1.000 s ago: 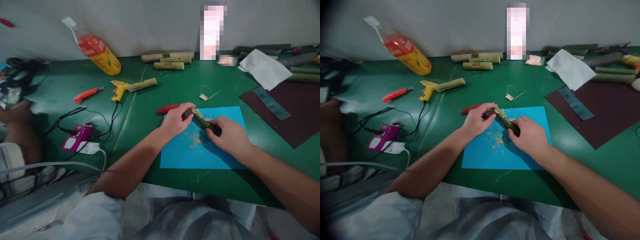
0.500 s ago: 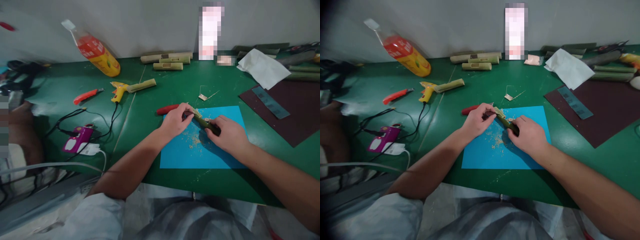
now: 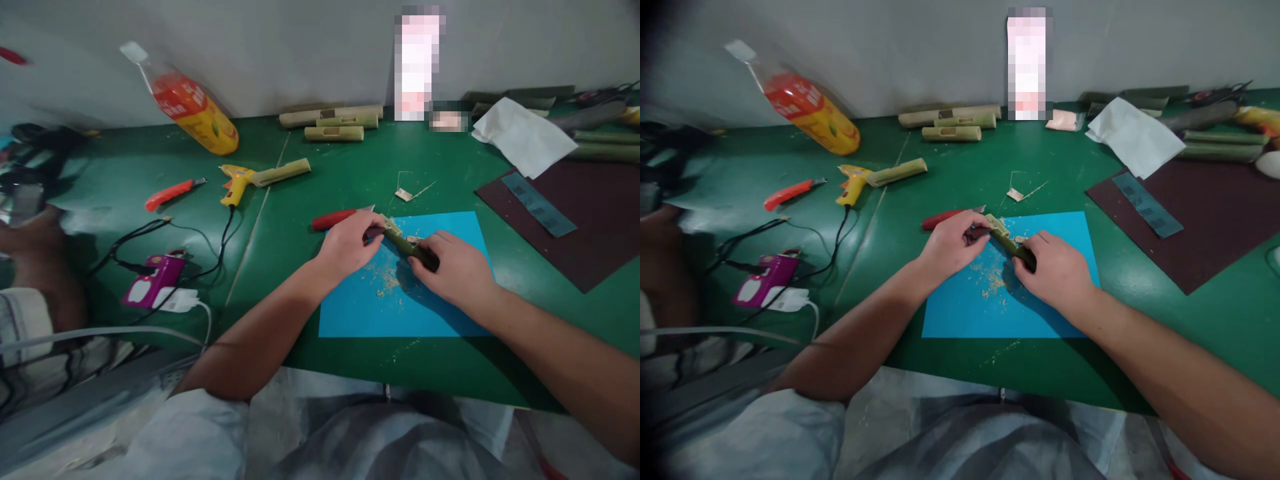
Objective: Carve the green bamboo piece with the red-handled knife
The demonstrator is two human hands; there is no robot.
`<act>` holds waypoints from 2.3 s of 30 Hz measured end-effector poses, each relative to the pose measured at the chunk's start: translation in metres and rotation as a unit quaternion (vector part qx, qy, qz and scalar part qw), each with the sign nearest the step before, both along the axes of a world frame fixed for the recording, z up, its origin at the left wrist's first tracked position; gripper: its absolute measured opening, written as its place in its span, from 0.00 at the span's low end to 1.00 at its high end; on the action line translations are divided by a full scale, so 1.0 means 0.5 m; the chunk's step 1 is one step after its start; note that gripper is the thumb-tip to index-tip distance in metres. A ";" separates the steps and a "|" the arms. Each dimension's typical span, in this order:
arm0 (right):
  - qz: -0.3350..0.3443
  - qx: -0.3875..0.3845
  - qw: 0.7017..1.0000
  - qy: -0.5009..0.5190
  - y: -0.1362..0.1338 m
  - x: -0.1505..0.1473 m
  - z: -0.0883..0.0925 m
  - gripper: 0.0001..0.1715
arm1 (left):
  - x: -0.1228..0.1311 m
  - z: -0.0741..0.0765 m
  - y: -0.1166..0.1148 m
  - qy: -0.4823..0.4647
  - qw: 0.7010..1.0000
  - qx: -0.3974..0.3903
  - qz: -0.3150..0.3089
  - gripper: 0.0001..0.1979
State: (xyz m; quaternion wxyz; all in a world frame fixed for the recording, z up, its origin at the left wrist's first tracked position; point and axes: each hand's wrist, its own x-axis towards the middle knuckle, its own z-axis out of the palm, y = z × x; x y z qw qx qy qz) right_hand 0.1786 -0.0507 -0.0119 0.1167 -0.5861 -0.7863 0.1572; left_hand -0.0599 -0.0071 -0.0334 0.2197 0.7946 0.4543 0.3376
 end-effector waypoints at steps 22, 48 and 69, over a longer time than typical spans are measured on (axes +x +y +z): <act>0.006 0.019 1.000 0.010 -0.002 0.003 -0.011 0.16 | 0.014 -0.007 0.002 -0.106 0.992 -0.032 0.052 0.05; 0.008 0.021 1.000 0.015 -0.003 0.000 -0.008 0.15 | 0.021 -0.024 -0.012 0.049 0.988 0.139 -0.038 0.13; 0.007 0.029 1.000 0.006 -0.004 -0.005 -0.008 0.13 | 0.011 -0.029 0.005 0.081 0.982 0.170 -0.021 0.14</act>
